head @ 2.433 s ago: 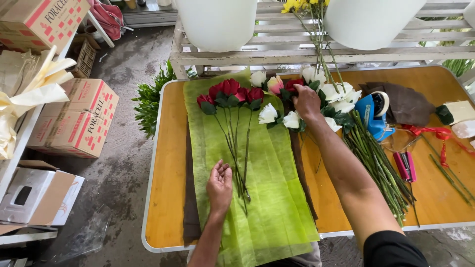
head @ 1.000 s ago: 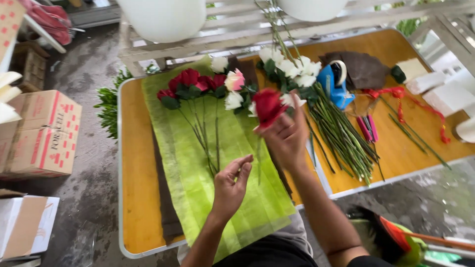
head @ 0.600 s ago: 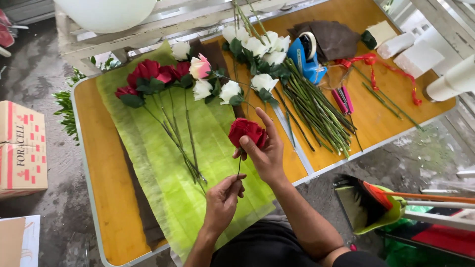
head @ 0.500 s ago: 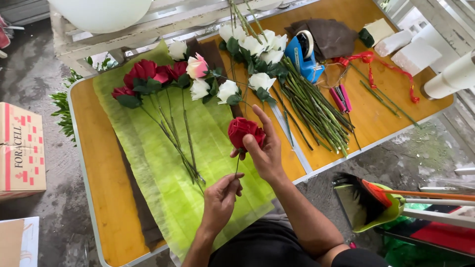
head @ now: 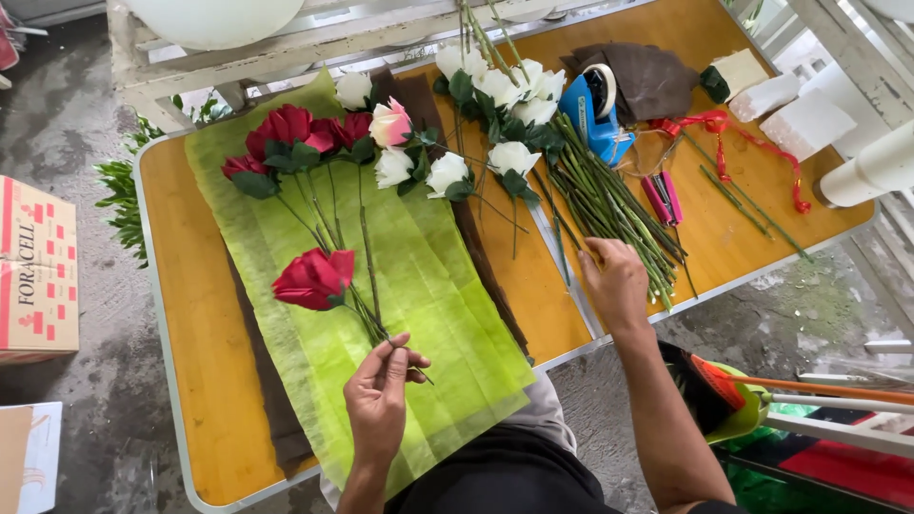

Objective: The person arranges red and white artificial roses on a green sheet of tissue paper laid out on a table. They pick up individual flowers, adjust their stems, and place them in a row on the paper.

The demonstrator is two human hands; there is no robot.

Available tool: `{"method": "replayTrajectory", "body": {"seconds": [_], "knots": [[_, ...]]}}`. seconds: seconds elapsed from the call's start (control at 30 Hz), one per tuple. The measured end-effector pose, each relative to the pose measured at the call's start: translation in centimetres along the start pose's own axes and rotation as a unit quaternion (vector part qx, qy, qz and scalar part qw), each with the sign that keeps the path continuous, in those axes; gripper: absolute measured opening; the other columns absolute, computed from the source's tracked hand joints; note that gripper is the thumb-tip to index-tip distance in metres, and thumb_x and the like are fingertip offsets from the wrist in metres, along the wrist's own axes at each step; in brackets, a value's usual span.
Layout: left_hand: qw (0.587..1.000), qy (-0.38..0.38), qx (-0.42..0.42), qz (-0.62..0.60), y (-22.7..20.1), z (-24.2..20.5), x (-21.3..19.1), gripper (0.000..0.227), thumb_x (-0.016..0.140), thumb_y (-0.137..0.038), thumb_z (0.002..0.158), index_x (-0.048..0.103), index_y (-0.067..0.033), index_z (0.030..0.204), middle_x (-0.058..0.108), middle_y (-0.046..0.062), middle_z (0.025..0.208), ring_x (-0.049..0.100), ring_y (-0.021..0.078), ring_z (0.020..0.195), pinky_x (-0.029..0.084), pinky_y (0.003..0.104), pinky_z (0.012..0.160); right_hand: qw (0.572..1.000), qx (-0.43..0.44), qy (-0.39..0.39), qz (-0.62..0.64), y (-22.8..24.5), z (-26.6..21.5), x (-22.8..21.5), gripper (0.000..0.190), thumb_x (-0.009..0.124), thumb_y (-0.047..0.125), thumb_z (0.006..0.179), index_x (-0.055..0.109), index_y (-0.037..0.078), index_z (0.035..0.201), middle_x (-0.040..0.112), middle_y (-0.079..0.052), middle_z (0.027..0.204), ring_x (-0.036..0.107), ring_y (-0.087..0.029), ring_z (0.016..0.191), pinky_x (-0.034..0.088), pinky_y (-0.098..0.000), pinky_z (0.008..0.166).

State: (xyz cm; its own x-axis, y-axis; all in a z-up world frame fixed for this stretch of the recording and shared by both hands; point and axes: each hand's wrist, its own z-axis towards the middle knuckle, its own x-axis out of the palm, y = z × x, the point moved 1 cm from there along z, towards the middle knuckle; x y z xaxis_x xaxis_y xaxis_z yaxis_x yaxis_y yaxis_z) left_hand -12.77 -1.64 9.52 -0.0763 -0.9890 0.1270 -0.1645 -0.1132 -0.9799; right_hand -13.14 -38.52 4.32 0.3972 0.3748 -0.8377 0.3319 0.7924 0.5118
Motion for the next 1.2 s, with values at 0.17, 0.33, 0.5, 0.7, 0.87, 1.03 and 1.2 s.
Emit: {"method": "replayTrajectory", "body": {"seconds": [0.17, 0.33, 0.5, 0.7, 0.87, 1.03, 1.2], "knots": [[1.0, -0.005, -0.008, -0.026, -0.6, -0.1, 0.8, 0.028, 0.056, -0.012, 0.102, 0.067, 0.0042, 0.121, 0.074, 0.017, 0.081, 0.077, 0.0272, 0.072, 0.067, 0.035, 0.058, 1.0, 0.024, 0.015, 0.006, -0.8, -1.0, 0.4, 0.03, 0.069, 0.01, 0.097, 0.071, 0.003, 0.126, 0.075, -0.013, 0.115, 0.07, -0.026, 0.102, 0.058, -0.0414, 0.09], [1.0, -0.017, 0.002, -0.023, -0.9, 0.1, 0.7, 0.034, 0.055, -0.011, 0.102, 0.063, 0.0056, 0.13, 0.074, 0.016, 0.083, 0.077, 0.0253, 0.077, 0.065, 0.033, 0.064, 0.988, 0.088, 0.017, 0.125, -0.1, -0.8, -0.7, 0.036, 0.057, -0.003, 0.099, 0.061, -0.004, 0.134, 0.071, -0.022, 0.119, 0.07, -0.033, 0.105, 0.061, -0.039, 0.094], [0.997, -0.072, 0.015, -0.033, -0.6, 0.4, -1.2, 0.034, 0.055, -0.007, 0.101, 0.061, 0.0057, 0.132, 0.071, 0.015, 0.091, 0.077, 0.0262, 0.082, 0.065, 0.033, 0.07, 0.99, 0.087, -0.042, 0.102, 0.0, -2.2, -2.9, 0.041, 0.056, -0.01, 0.1, 0.055, -0.008, 0.141, 0.067, -0.026, 0.123, 0.068, -0.034, 0.105, 0.061, -0.0393, 0.091], [0.995, -0.085, 0.014, -0.05, 0.3, 0.6, -2.2, 0.031, 0.055, -0.006, 0.102, 0.061, 0.0046, 0.131, 0.071, 0.015, 0.089, 0.076, 0.0273, 0.083, 0.065, 0.034, 0.07, 0.969, 0.134, -0.056, 0.2, 2.1, -3.3, -3.9, 0.033, 0.05, 0.003, 0.108, 0.061, -0.001, 0.139, 0.07, -0.013, 0.098, 0.066, -0.018, 0.078, 0.059, -0.033, 0.068], [0.995, -0.085, 0.003, -0.052, 0.6, 0.8, -2.0, 0.031, 0.058, -0.005, 0.1, 0.065, 0.008, 0.127, 0.072, 0.016, 0.092, 0.076, 0.0269, 0.084, 0.065, 0.034, 0.074, 0.821, 0.229, -0.065, 0.518, 2.5, -3.4, -3.1, 0.037, 0.053, -0.001, 0.105, 0.057, -0.002, 0.142, 0.066, -0.014, 0.099, 0.065, -0.02, 0.082, 0.061, -0.0293, 0.077], [0.995, -0.085, -0.012, -0.048, 0.7, 0.9, -1.8, 0.031, 0.06, -0.002, 0.098, 0.067, 0.0089, 0.126, 0.073, 0.017, 0.094, 0.076, 0.0263, 0.087, 0.065, 0.034, 0.077, 0.744, 0.24, 0.02, 0.624, 5.2, -4.0, -1.9, 0.036, 0.058, -0.008, 0.099, 0.066, -0.001, 0.133, 0.07, -0.017, 0.106, 0.069, -0.025, 0.093, 0.063, -0.0332, 0.088], [0.994, -0.075, -0.023, -0.08, 1.1, 1.1, -2.0, 0.028, 0.061, -0.005, 0.099, 0.066, 0.0085, 0.123, 0.072, 0.018, 0.089, 0.077, 0.0305, 0.077, 0.067, 0.035, 0.062, 0.668, 0.187, 0.209, 0.689, 10.7, -6.6, 1.4, 0.027, 0.057, -0.011, 0.096, 0.066, -0.006, 0.121, 0.071, -0.018, 0.098, 0.071, -0.026, 0.085, 0.062, -0.0311, 0.078]]}}
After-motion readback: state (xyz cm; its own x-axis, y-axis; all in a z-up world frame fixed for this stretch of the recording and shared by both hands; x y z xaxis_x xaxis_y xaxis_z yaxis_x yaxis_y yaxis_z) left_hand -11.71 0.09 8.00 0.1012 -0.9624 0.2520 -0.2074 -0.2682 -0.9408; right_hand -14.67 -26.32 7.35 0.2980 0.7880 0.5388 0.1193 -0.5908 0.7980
